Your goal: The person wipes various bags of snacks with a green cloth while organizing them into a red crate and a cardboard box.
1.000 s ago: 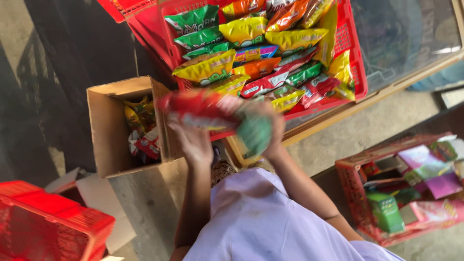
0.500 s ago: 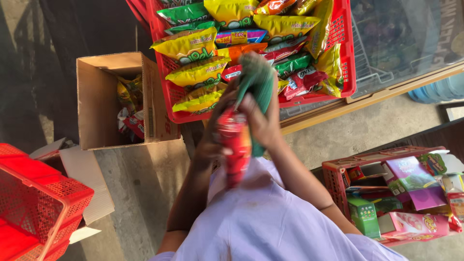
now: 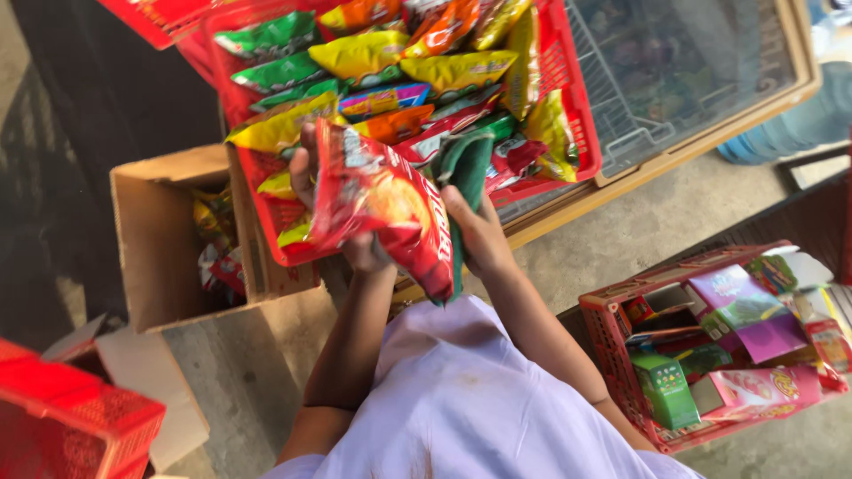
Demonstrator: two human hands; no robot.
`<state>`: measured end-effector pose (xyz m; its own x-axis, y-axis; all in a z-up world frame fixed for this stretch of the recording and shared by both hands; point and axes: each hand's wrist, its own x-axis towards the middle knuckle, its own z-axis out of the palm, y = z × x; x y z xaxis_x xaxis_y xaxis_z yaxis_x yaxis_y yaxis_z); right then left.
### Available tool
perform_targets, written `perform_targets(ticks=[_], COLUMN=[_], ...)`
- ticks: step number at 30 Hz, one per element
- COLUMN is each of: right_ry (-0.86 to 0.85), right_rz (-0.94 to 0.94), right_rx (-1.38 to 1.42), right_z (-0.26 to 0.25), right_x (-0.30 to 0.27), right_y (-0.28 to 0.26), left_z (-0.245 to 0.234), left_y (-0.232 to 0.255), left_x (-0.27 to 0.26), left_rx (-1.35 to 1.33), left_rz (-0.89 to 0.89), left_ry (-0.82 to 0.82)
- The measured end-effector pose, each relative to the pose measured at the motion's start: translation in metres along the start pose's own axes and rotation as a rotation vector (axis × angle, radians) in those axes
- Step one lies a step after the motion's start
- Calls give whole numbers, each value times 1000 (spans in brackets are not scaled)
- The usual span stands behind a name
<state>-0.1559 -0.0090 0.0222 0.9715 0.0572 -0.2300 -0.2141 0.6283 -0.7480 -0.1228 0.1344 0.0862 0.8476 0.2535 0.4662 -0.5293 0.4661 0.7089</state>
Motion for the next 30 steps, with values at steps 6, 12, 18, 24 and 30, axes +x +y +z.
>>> perform_targets(ticks=[6, 12, 18, 24, 30], right_ry=[-18, 223, 344, 502, 657], right_rz=[248, -70, -273, -516, -479], right_rx=[606, 360, 312, 171, 173], right_z=[-44, -89, -134, -178, -163], right_x=[-19, -36, -13, 34, 52], right_y=[-29, -97, -131, -125, -120], left_z=[30, 35, 67, 92, 119], left_y=[-17, -20, -168, -335, -326], left_x=[9, 83, 141, 168, 163], left_rx=[350, 627, 821, 1127, 1409], left_rz=[5, -25, -244, -308, -535], left_ry=[-396, -954, -772, -736, -874])
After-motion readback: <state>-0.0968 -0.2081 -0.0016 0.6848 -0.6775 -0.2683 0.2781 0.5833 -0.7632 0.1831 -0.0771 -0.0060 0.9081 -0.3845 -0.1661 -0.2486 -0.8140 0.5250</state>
